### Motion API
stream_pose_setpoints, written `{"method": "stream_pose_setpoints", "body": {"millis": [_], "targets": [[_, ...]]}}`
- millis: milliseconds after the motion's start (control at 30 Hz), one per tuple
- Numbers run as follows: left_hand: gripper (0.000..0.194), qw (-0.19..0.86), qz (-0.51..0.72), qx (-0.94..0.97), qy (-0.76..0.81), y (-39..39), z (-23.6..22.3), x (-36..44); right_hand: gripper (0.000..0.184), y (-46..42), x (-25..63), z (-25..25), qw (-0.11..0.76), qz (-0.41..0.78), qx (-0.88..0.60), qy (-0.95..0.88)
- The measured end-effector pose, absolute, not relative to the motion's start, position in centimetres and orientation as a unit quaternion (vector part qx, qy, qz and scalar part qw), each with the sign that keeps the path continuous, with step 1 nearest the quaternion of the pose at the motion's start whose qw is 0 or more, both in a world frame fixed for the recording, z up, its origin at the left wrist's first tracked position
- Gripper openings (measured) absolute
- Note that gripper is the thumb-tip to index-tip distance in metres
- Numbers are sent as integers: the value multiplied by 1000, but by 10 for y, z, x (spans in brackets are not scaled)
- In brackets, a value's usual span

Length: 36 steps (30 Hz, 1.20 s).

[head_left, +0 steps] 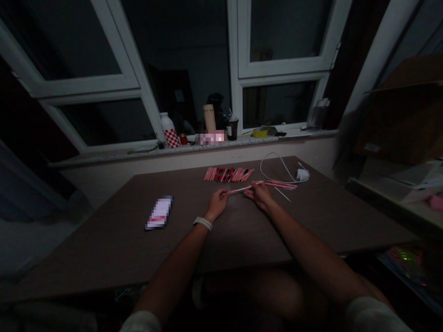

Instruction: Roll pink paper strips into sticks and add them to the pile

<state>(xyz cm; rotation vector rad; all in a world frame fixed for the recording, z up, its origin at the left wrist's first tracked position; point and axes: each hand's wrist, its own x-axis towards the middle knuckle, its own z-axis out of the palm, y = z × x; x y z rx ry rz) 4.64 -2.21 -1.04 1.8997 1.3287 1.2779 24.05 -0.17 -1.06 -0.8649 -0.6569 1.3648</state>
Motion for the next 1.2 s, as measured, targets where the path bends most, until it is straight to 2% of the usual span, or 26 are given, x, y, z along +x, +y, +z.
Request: {"method": "stream_pose_setpoints", "body": {"millis": [433, 933, 1067, 1200], "targets": [[21, 68, 428, 739, 515, -24, -11, 38, 20, 10, 255, -16, 664, 515, -485, -242], [14, 30, 320, 746, 582, -29, -14, 38, 25, 10, 251, -19, 654, 471, -511, -299], [25, 25, 326, 755, 569, -32, -12, 40, 24, 7, 248, -16, 658, 475, -494, -314], [24, 36, 326, 773, 543, -33, -12, 42, 24, 6, 246, -15, 656, 485, -478, -325]]}}
